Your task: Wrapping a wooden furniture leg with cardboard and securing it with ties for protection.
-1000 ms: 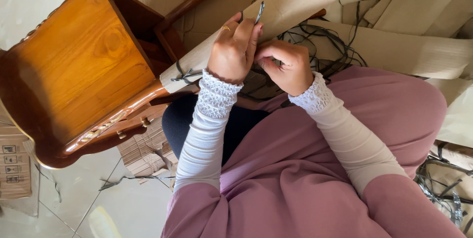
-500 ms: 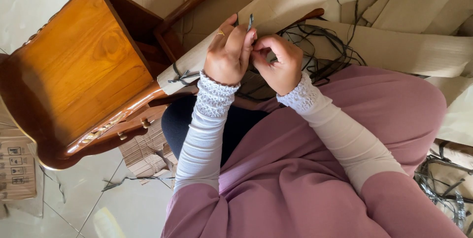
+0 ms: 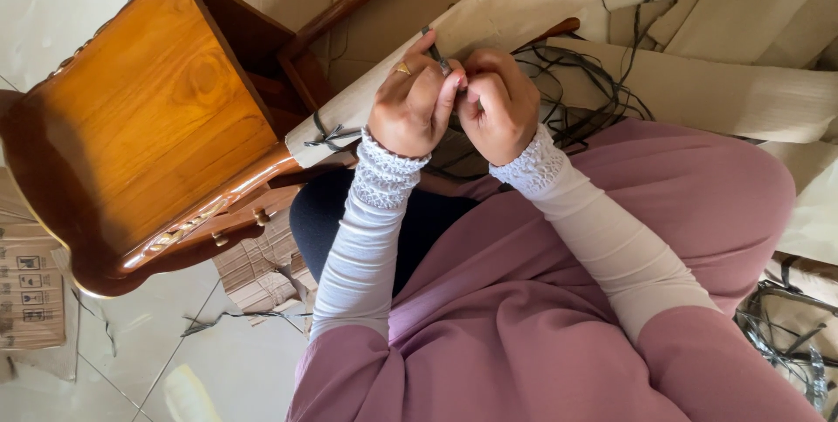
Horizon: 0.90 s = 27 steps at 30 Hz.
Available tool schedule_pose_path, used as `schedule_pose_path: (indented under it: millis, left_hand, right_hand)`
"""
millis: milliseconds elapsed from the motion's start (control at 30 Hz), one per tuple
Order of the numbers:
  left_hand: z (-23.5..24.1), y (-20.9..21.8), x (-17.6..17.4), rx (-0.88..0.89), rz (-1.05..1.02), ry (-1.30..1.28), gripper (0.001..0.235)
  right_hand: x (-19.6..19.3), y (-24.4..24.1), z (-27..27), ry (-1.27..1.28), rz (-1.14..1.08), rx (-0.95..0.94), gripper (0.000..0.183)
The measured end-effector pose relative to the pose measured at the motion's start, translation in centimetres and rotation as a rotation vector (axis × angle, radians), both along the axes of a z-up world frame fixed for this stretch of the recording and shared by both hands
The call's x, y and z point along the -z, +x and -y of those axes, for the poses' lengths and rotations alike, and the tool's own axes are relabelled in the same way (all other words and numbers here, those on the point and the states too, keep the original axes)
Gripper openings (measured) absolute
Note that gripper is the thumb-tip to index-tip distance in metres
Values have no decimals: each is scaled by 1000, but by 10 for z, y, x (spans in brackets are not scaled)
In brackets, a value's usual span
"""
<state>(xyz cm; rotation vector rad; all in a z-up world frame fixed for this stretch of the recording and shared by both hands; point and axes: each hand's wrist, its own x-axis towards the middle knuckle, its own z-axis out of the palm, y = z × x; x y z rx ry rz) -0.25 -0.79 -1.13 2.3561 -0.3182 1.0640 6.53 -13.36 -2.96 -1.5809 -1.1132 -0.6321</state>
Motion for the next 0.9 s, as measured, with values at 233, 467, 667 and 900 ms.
schedule_pose_path:
  millis: [233, 467, 667, 900]
  left_hand:
    - [0, 0, -1, -9, 19, -2, 21]
    - [-2, -2, -1, 5, 10, -2, 21]
    - [-2, -3, -1, 5, 7, -11, 21]
    - [-2, -2, -1, -11, 7, 8, 18]
  right_hand:
    - [7, -3, 5, -16, -10, -12, 26]
    - [7, -7, 12, -19, -62, -40, 12]
    - [7, -8, 13, -29, -68, -13, 12]
    - [11, -7, 14, -21, -95, -44, 12]
